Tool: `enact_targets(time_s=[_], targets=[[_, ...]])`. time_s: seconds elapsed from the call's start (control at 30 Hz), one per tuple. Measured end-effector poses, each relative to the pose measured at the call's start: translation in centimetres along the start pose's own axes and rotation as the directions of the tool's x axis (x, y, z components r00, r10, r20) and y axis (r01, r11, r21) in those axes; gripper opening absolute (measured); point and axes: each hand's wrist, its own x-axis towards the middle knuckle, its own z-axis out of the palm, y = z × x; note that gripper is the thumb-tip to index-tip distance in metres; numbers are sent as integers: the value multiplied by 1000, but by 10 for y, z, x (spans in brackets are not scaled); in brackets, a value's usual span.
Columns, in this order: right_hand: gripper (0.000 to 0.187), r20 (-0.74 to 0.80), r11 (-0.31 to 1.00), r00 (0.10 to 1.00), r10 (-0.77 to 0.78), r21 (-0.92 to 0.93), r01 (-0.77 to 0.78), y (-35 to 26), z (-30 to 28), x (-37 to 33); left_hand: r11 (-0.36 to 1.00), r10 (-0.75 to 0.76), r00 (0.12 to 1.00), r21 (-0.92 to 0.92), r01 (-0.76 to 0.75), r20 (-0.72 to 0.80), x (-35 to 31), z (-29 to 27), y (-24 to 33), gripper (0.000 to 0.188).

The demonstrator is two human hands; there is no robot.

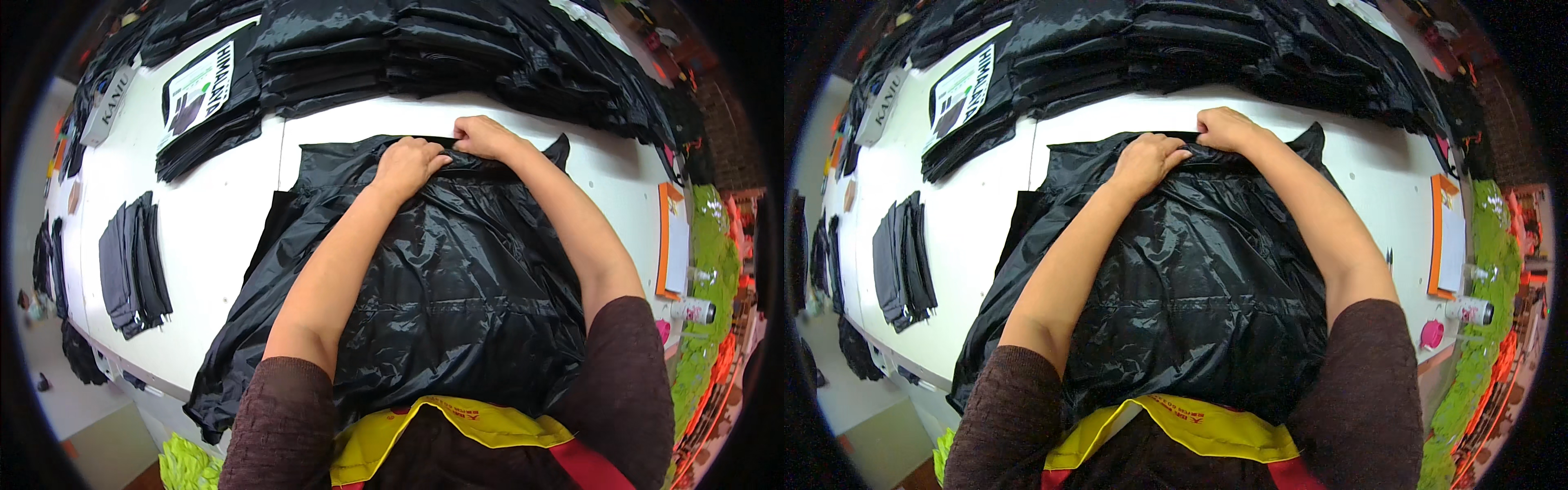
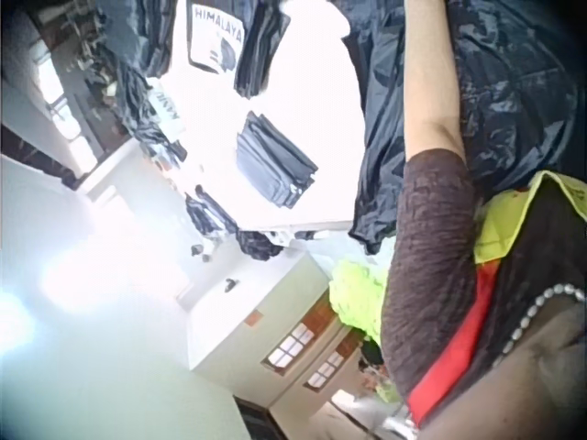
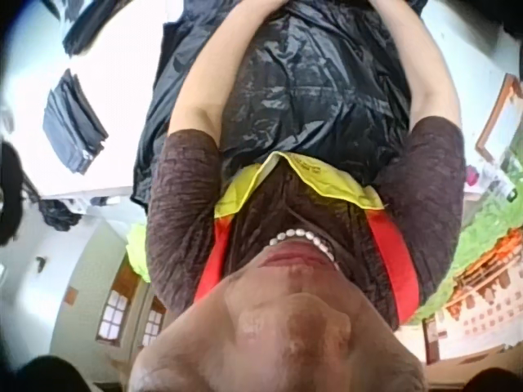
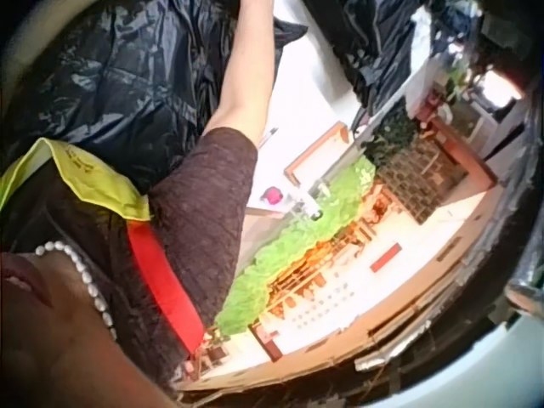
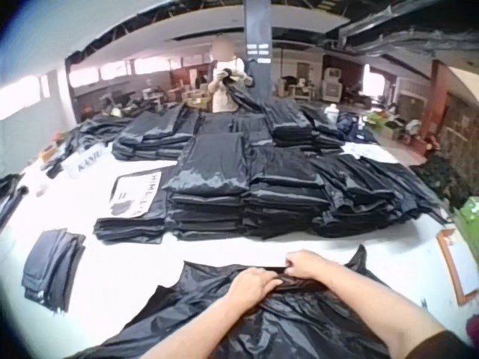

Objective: The person folds a black jacket on a white table. They smooth the fabric, fold the sleeves inward, fold the body in half, and then fold it again into a compact rectangle before placing it on a stack of similar folded items.

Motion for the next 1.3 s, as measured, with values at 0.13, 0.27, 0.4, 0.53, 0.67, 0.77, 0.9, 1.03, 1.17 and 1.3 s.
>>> enact_targets(time_s=[0.13,0.27,0.4,0.53,0.67,0.77,0.9,1.03,1.17,1.3], targets=[[21,96,987,992,84,-147,-69,11,-16,-19,995,36,998,90,-40,44,2,-4,-3,32],[18,161,980,975,150,-157,-125,35,-36,-26,967,-252,916,108,229,312,6,-25,1,40],[18,90,983,980,180,-62,-175,33,-26,-37,932,-358,868,74,355,345,17,-30,6,32],[17,16,985,988,155,69,-156,38,-19,-43,924,-209,959,-283,258,191,25,1,23,27],[17,-31,977,993,111,185,-103,51,-11,-46,958,-266,943,-50,281,199,43,20,80,38],[19,-80,916,995,64,400,-27,66,-5,-52,907,-365,919,-166,387,149,44,30,82,35],[16,-15,951,1000,-16,307,20,65,-22,-56,848,-453,876,-223,481,167,39,21,85,33],[10,53,995,994,-100,32,98,40,-43,-63,884,-448,871,-49,466,202,44,27,82,36],[10,27,995,995,-93,-39,94,31,-42,-65,937,-349,864,104,334,364,48,26,82,35],[11,-59,995,995,77,-52,-80,24,-23,-77,932,-359,839,102,349,410,50,31,80,32]])
